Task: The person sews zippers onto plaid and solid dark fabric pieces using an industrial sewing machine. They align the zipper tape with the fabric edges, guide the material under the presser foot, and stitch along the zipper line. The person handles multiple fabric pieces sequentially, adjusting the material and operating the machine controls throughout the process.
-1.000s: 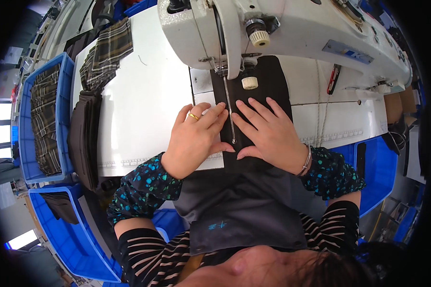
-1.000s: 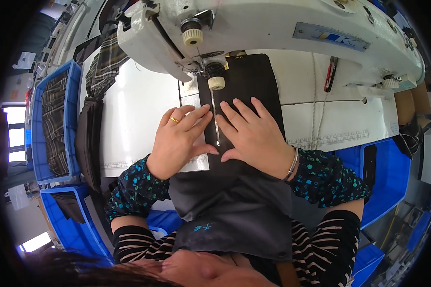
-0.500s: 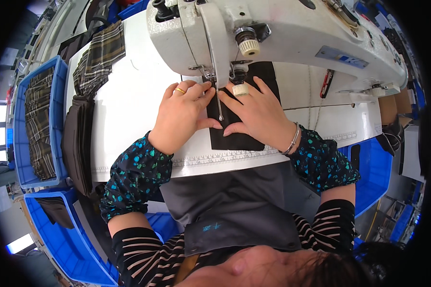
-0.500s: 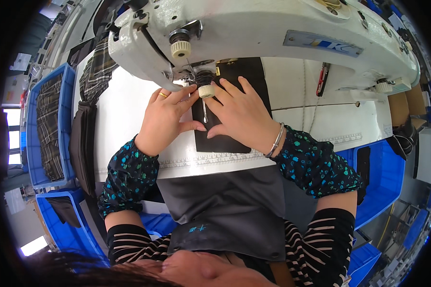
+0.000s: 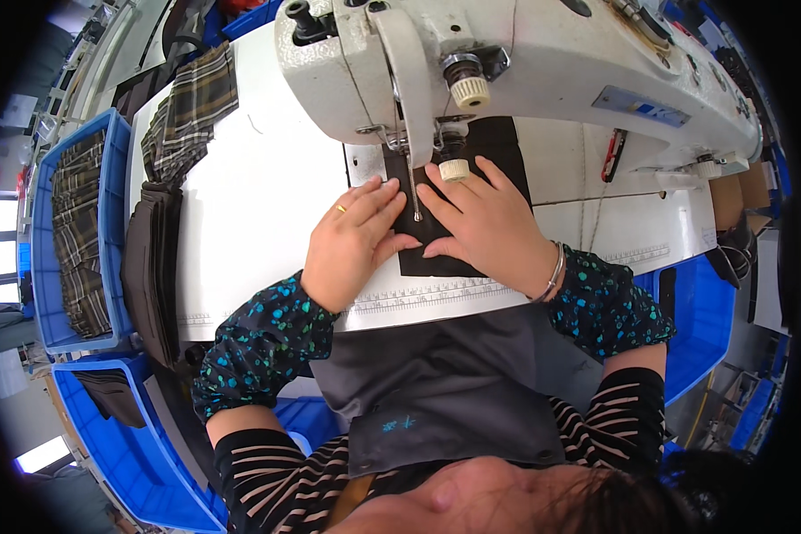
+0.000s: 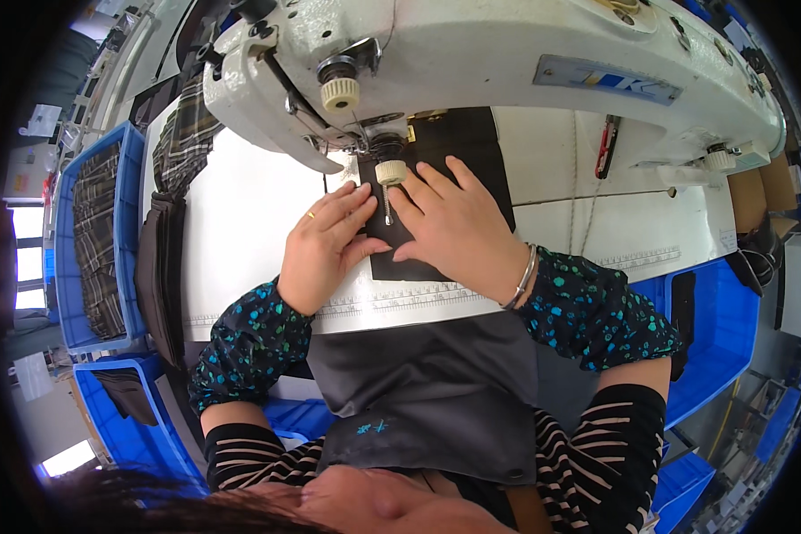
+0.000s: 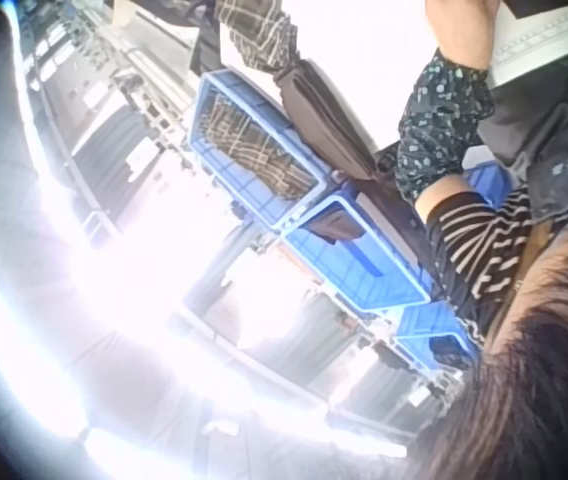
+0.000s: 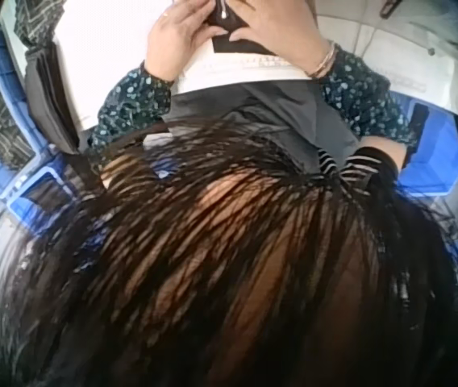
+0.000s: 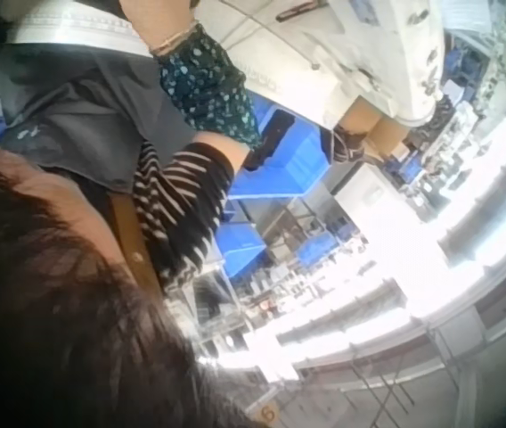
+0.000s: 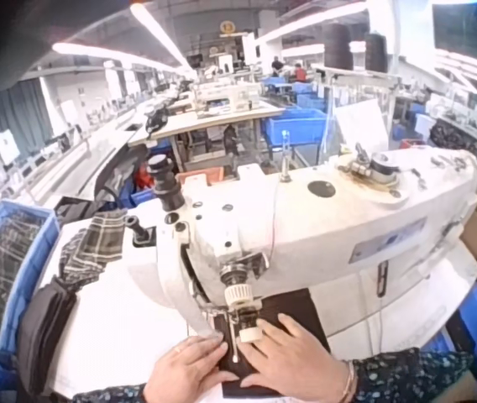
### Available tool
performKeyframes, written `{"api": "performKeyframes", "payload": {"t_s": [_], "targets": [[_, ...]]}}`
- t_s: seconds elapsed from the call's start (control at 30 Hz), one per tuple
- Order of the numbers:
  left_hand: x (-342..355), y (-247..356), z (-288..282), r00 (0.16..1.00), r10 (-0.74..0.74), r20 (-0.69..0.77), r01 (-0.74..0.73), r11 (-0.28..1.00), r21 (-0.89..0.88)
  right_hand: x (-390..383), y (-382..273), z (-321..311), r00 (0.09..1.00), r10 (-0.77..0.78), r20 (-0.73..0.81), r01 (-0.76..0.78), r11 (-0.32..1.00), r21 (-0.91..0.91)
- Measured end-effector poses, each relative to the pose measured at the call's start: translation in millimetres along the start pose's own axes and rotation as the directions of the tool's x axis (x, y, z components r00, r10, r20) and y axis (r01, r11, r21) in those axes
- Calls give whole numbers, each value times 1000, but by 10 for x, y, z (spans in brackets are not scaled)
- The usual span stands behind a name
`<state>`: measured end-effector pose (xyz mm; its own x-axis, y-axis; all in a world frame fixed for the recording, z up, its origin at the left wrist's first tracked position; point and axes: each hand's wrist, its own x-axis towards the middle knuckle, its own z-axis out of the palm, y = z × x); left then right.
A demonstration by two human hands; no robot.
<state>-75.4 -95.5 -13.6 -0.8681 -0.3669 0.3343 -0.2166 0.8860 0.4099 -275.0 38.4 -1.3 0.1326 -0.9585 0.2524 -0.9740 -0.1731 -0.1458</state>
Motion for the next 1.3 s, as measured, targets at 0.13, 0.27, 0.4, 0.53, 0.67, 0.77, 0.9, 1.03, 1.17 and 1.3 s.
{"api": "performKeyframes", "payload": {"t_s": [0.13,0.27,0.4,0.53,0.67,0.77,0.9,1.03,1.17,1.3], "targets": [[-64,62,4,999,48,19,-50,996,67,-115,-97,-24,999,-36,-3,36,999,3],[-24,72,-73,996,61,71,-72,985,156,-110,-108,-58,999,-50,12,51,999,-10],[45,26,-73,996,58,65,-68,984,167,-42,-64,-39,998,-54,-10,54,998,-41],[157,-99,-24,997,79,23,-81,985,154,81,49,-3,999,-48,-18,47,998,-32],[261,-203,8,995,99,-19,-94,980,174,195,175,28,998,-48,-26,48,998,-31],[300,-241,36,996,77,-55,-67,984,164,246,224,23,998,-31,-54,30,999,-11],[306,-244,61,995,59,-78,-46,986,157,252,290,74,998,-27,-65,28,1000,7],[289,-233,46,994,74,-86,-60,987,151,236,293,56,1000,-19,-14,19,1000,-10],[294,-215,40,996,51,-69,-41,989,141,239,305,73,1000,-22,-22,22,1000,5],[290,-219,1,998,45,-33,-40,990,135,245,299,60,999,-27,-20,27,1000,-1]]}}
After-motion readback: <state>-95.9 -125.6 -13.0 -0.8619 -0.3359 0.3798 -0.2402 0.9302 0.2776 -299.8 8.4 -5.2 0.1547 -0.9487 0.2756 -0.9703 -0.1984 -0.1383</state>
